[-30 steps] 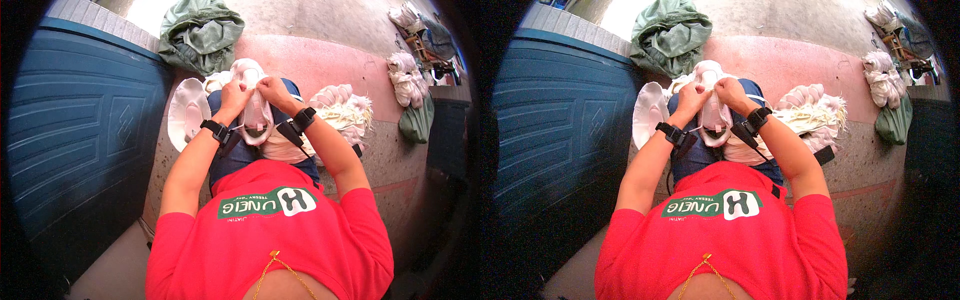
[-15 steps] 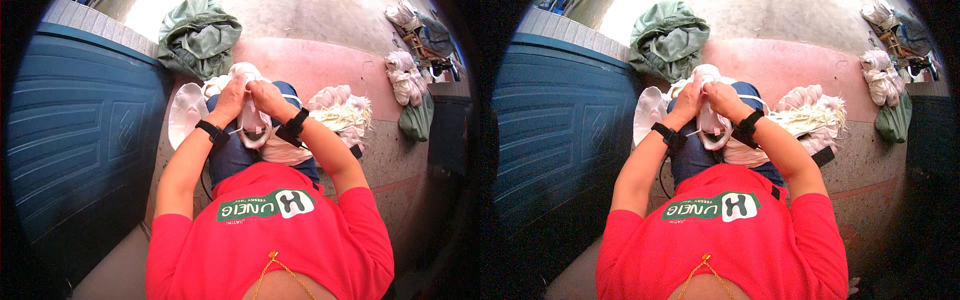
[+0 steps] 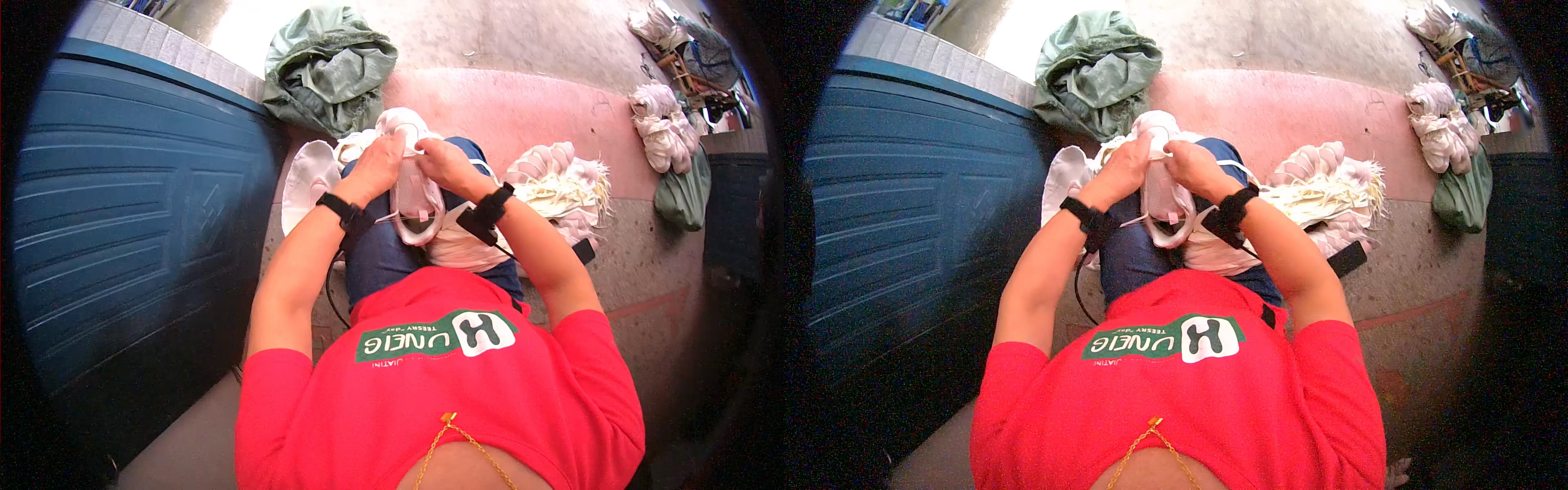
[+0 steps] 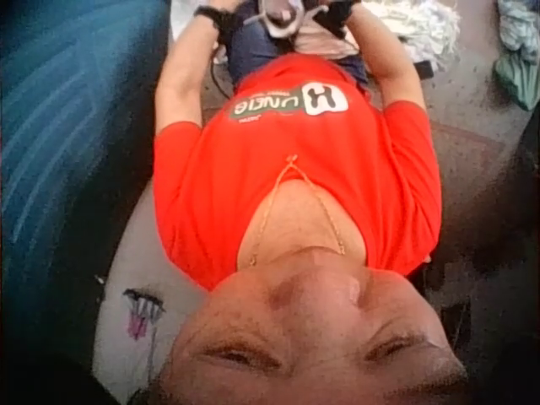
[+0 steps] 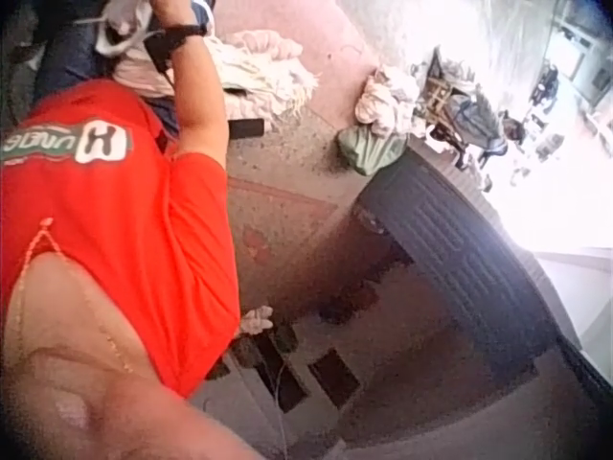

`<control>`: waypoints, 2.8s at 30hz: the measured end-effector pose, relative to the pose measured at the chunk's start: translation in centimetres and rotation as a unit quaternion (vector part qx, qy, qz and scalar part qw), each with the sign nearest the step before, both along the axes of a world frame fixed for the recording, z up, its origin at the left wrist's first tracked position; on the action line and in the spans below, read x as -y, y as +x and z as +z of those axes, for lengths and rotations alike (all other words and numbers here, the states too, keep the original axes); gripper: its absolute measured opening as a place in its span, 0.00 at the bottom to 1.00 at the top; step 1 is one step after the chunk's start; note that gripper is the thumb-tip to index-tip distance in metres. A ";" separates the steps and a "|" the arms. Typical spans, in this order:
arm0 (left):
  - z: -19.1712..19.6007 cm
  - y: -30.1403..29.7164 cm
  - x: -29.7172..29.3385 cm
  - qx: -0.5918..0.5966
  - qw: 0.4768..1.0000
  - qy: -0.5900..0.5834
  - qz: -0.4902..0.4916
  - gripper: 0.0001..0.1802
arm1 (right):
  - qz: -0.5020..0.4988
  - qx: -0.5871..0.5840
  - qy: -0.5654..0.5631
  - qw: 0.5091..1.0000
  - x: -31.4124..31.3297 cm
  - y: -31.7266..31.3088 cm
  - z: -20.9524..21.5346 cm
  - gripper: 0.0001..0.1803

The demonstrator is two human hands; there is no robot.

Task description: The recorder is lacing several white athletic shoes using long white laces.

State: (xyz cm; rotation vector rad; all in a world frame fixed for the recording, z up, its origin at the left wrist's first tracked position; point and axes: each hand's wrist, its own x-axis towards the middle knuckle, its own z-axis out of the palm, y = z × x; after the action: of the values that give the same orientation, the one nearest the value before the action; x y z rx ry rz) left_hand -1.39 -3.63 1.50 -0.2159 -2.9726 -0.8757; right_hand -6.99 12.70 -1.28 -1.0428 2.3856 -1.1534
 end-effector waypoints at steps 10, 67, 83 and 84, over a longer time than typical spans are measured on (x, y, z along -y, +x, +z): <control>12.4 18.1 28.8 0.015 0.819 -0.485 0.307 0.13 | -0.120 0.280 -0.053 0.951 -17.6 -6.0 5.2 0.16; -1.4 0.8 -4.1 0.222 0.772 0.525 0.280 0.07 | 0.168 -0.329 0.214 0.904 0.6 -1.5 1.9 0.04; -1.6 4.6 -0.3 0.179 0.910 0.235 0.291 0.13 | 0.038 -0.223 0.120 0.967 -0.5 0.6 1.7 0.12; -1.3 4.4 -0.6 0.176 0.916 0.213 0.291 0.14 | 0.046 -0.204 0.137 0.968 -0.5 0.2 1.3 0.11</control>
State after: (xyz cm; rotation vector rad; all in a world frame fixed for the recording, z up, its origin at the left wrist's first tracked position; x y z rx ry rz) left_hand 3.02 -3.05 0.24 0.8728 -2.7356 -1.5274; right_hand -6.76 13.19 0.03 -1.3796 2.6666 -0.5932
